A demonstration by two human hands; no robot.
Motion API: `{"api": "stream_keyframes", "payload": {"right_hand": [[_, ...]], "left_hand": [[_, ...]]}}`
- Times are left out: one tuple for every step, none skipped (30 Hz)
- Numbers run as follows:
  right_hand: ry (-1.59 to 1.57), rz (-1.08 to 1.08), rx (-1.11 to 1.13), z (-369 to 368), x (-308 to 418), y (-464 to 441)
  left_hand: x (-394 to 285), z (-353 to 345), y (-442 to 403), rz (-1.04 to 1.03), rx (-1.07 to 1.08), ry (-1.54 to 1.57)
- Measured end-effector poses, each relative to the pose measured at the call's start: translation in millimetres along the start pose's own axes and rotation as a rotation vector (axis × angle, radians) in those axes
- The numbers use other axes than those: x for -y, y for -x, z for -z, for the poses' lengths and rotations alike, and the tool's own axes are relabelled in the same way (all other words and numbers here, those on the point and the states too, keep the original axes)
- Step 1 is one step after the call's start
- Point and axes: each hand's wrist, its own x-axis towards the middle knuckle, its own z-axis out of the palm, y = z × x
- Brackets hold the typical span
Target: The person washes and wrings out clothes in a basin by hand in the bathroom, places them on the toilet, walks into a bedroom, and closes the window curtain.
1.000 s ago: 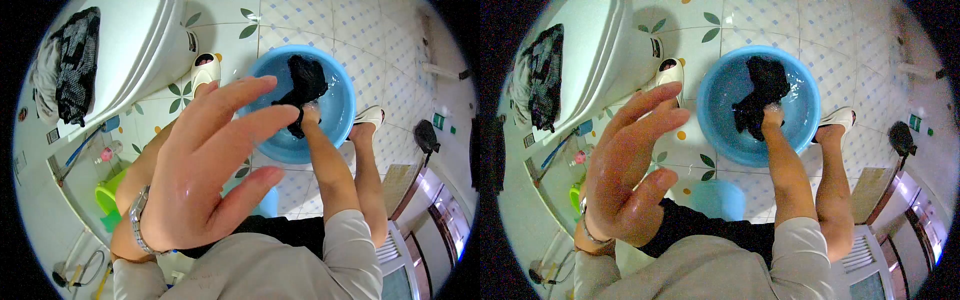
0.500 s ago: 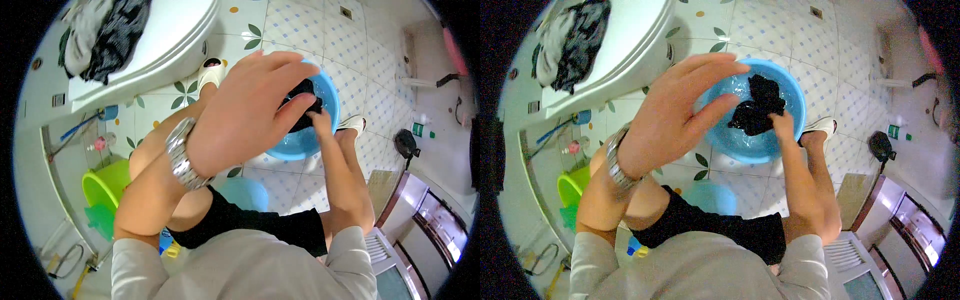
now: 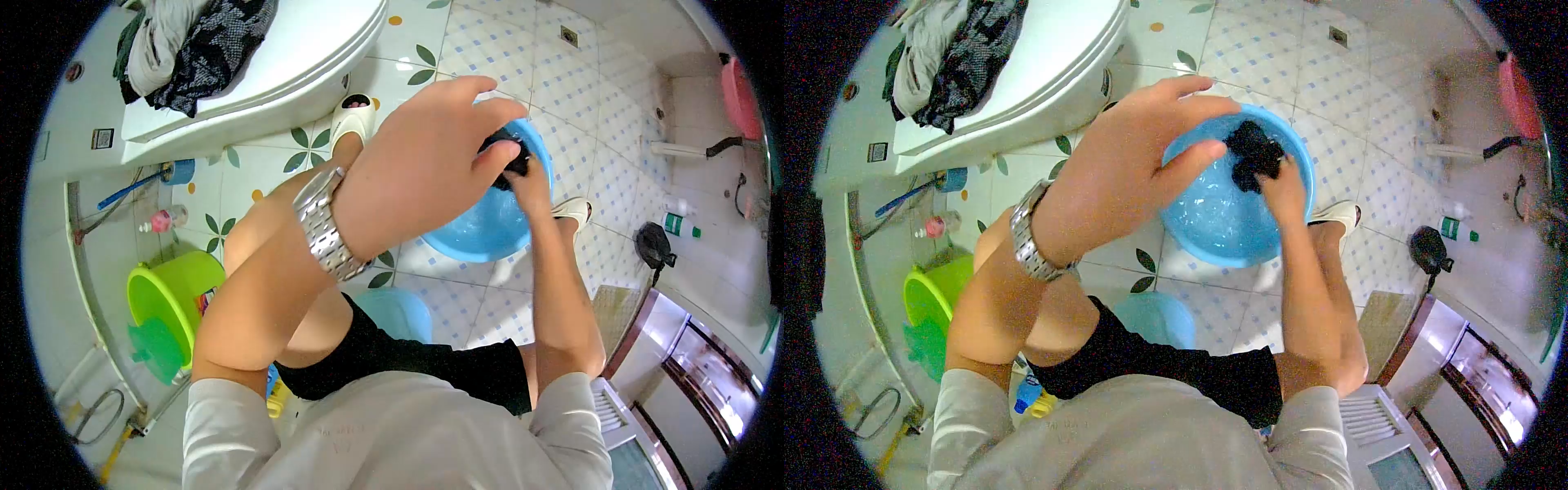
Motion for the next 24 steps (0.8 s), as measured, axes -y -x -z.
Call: {"api": "stream_keyframes", "payload": {"right_hand": [[0.187, 0.069, -0.116, -27.8, -17.0, 4.9], [0.313, 0.193, -0.122, -47.7, -22.7, 14.5], [0.436, 0.314, -0.129, -64.9, -23.9, 25.7], [0.512, 0.294, 0.019, -71.2, -9.2, 36.0], [0.582, 0.280, 0.169, -77.4, 5.8, 46.3], [0.669, 0.326, 0.203, -104.2, -8.2, 47.8], [0.756, 0.372, 0.237, -131.3, -23.7, 47.7], [0.745, 0.358, 0.240, -142.3, -26.3, 45.6], [0.806, 0.375, 0.328, -151.7, -29.3, 42.6], [0.867, 0.395, 0.418, -158.7, -33.4, 39.7], [0.859, 0.385, 0.423, -163.0, -37.1, 36.7], [0.928, 0.426, 0.403, -166.6, -41.1, 32.4], [0.999, 0.468, 0.381, -169.9, -44.9, 26.2], [0.992, 0.461, 0.381, -174.8, -49.8, 16.3], [0.909, 0.371, 0.483, -184.2, -60.5, 7.1], [0.822, 0.280, 0.582, -193.3, -70.3, 4.0], [0.813, 0.272, 0.582, -200.1, -77.3, 4.7], [0.562, 0.128, 0.552, -206.2, -83.6, 6.9], [0.314, -0.011, 0.512, -210.6, -89.4, 9.1], [0.309, -0.014, 0.500, -215.9, -98.2, 12.9], [0.376, 0.081, 0.477, -219.1, -106.3, 18.8], [0.445, 0.175, 0.453, -211.1, -101.3, 22.1], [0.450, 0.174, 0.437, -202.4, -96.9, 22.3], [0.360, 0.153, 0.484, -193.1, -92.9, 22.9]], "left_hand": [[-0.1, 1.7, 1.4, 0.022, 0.041, -0.012], [-0.1, 2.7, 2.2, 0.023, 0.051, -0.010], [-0.1, 3.8, 2.1, 0.029, 0.084, -0.015], [-0.6, 4.8, 1.9, 0.035, 0.118, -0.020], [-2.1, 5.2, 1.8, 0.034, 0.136, -0.018], [-3.8, 5.8, 1.3, 0.051, 0.156, -0.015], [-5.0, 6.7, 0.4, 0.066, 0.175, -0.014], [-5.2, 7.5, -1.1, 0.063, 0.193, -0.012], [-4.9, 8.4, -2.6, 0.075, 0.223, -0.019], [-4.7, 9.3, -3.2, 0.088, 0.251, -0.026], [-3.9, 9.5, -3.8, 0.088, 0.263, -0.024], [-2.7, 9.6, -4.9, 0.094, 0.287, -0.045], [-1.9, 9.7, -6.5, 0.099, 0.309, -0.068], [-2.1, 10.1, -8.4, 0.096, 0.318, -0.068], [-2.9, 10.5, -9.8, 0.119, 0.342, -0.071], [-3.2, 10.5, -10.7, 0.142, 0.368, -0.074], [-2.9, 9.7, -12.0, 0.137, 0.380, -0.075], [-3.4, 9.2, -13.1, 0.148, 0.395, -0.059], [-4.8, 8.8, -14.4, 0.158, 0.407, -0.043], [-5.7, 7.8, -15.7, 0.145, 0.409, -0.046], [-6.5, 6.2, -16.1, 0.141, 0.409, -0.051], [-7.8, 5.2, -15.5, 0.136, 0.406, -0.055], [-7.4, 3.6, -14.8, 0.121, 0.400, -0.056], [-6.1, 1.4, -13.9, 0.094, 0.379, -0.057]]}}
